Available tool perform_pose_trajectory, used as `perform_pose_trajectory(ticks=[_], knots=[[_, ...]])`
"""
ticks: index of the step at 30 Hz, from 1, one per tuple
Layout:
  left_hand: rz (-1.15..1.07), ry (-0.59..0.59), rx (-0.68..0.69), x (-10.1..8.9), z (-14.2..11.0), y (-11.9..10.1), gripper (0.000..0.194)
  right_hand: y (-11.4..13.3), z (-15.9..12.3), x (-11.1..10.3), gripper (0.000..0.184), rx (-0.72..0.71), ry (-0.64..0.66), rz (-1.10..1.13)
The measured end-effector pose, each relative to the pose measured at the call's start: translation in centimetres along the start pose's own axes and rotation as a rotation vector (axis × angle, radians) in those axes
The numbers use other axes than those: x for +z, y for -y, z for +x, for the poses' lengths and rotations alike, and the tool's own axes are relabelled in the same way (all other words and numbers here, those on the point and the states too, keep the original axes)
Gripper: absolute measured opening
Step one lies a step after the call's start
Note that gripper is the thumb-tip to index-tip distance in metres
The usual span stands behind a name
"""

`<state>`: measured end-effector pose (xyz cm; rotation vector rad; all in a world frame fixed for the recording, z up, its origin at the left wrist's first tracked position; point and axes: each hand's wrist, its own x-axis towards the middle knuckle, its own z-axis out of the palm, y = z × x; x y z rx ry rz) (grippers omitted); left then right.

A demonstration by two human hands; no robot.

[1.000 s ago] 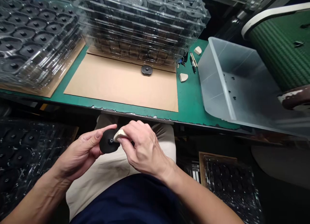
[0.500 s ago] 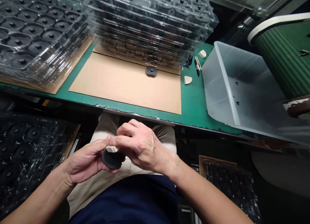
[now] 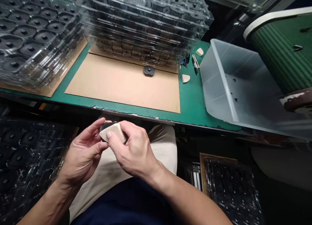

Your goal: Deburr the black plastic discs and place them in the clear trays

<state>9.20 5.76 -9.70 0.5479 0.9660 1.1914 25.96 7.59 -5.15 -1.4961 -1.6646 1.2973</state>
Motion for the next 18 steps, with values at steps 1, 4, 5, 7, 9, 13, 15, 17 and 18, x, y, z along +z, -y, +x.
perform_pose_trajectory(ticks=[1, 4, 5, 7, 9, 13, 15, 17, 18], knots=[[0.013, -0.021, 0.043, 0.1, -0.1, -0.2, 0.057, 0.3, 0.0, -0.1, 0.029, -0.034, -0.009, -0.036], [0.017, -0.066, 0.091, 0.1, -0.2, -1.2, 0.056, 0.3, 0.2, -0.8, 0.029, -0.111, -0.036, -0.2], [0.012, -0.062, 0.071, 0.0, -0.2, -1.4, 0.056, 0.0, 0.4, -1.0, 0.03, -0.149, -0.059, -0.255], [-0.009, -0.024, -0.009, -0.5, -0.3, -1.6, 0.054, -0.6, 0.7, -1.4, 0.027, -0.271, -0.104, -0.348], [-0.039, 0.031, -0.119, -1.0, -0.5, -1.5, 0.051, -1.2, 1.3, -1.6, 0.02, -0.396, -0.089, -0.416], [-0.089, 0.155, -0.295, -1.5, -1.0, -1.1, 0.042, -1.8, 2.3, -2.2, 0.015, -0.625, 0.054, -0.345], [-0.114, 0.148, -0.326, -1.2, -1.2, -1.3, 0.041, -2.1, 2.3, -2.4, 0.028, -0.617, 0.01, -0.172], [-0.139, 0.067, -0.353, -0.7, -1.1, -1.6, 0.043, -2.8, 2.0, -2.6, 0.032, -0.444, -0.105, -0.007], [-0.141, 0.011, -0.369, -0.4, -1.0, -1.7, 0.043, -3.3, 1.6, -2.5, 0.029, -0.328, -0.14, 0.056]])
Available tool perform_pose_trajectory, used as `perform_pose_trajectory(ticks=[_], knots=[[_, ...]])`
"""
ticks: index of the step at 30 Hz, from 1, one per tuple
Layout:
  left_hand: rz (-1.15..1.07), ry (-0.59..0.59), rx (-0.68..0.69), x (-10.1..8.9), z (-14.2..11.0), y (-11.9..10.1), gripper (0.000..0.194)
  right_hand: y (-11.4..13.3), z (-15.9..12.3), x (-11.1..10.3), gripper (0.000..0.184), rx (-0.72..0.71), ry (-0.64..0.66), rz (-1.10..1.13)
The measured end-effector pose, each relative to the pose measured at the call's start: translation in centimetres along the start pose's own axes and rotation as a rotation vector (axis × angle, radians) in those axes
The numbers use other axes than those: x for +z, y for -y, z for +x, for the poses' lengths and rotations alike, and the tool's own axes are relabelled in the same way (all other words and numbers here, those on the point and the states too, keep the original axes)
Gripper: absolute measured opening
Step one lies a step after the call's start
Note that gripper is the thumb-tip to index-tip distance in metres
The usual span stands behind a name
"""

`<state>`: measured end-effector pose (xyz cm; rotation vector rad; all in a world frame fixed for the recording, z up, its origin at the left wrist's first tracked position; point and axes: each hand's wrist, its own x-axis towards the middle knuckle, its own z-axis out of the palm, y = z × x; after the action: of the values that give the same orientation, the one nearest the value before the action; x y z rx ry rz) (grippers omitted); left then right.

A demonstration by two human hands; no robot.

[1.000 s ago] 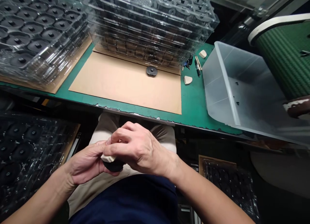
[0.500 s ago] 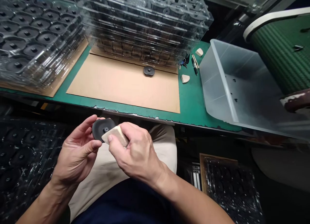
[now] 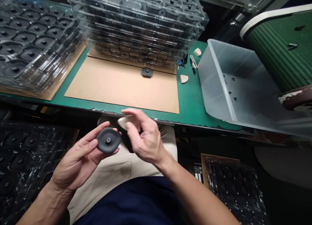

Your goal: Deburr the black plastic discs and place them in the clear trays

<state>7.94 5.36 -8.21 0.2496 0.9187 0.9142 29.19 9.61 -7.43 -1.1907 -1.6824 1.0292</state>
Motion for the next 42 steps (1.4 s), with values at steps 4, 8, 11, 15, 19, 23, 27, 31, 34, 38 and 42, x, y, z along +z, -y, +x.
perform_pose_trajectory(ticks=[4, 8, 11, 15, 19, 23, 27, 31, 34, 38, 42], knots=[[0.063, -0.183, 0.002, 1.0, 0.7, 0.0, 0.044, -1.2, -2.4, 0.7, 0.026, 0.318, 0.179, 0.113], [0.159, -0.126, 0.055, 1.1, 1.1, 0.6, 0.051, -1.7, -3.7, 1.9, 0.032, 0.305, 0.223, 0.161], [0.282, -0.019, 0.079, 1.1, 0.9, 0.9, 0.062, -1.8, -3.6, 2.1, 0.036, 0.313, 0.149, 0.176], [0.486, -0.085, 0.13, 1.7, 1.1, 1.1, 0.069, -1.6, -3.7, 2.0, 0.029, 0.187, 0.163, 0.214], [0.558, -0.211, 0.162, 2.5, 1.8, 1.7, 0.062, -1.5, -4.3, 2.1, 0.033, 0.172, 0.202, 0.294], [0.432, -0.195, 0.054, 3.0, 2.3, 2.0, 0.061, -1.7, -4.4, 1.9, 0.031, 0.157, 0.156, 0.301], [0.319, -0.212, -0.082, 3.3, 2.5, 1.3, 0.054, -1.9, -4.5, 1.5, 0.037, 0.163, 0.154, 0.234], [0.333, -0.24, -0.174, 3.3, 3.1, 0.7, 0.047, -2.3, -4.9, 1.4, 0.04, 0.255, 0.133, 0.333], [0.315, -0.251, -0.181, 3.5, 3.4, 1.2, 0.052, -2.9, -5.1, 1.5, 0.044, 0.407, 0.078, 0.464], [0.181, -0.145, -0.059, 4.3, 3.6, 2.5, 0.061, -4.1, -5.0, 1.9, 0.057, 0.57, -0.027, 0.591], [0.202, -0.037, -0.027, 4.8, 4.3, 3.8, 0.074, -5.3, -4.7, 2.0, 0.059, 0.594, -0.042, 0.606]])
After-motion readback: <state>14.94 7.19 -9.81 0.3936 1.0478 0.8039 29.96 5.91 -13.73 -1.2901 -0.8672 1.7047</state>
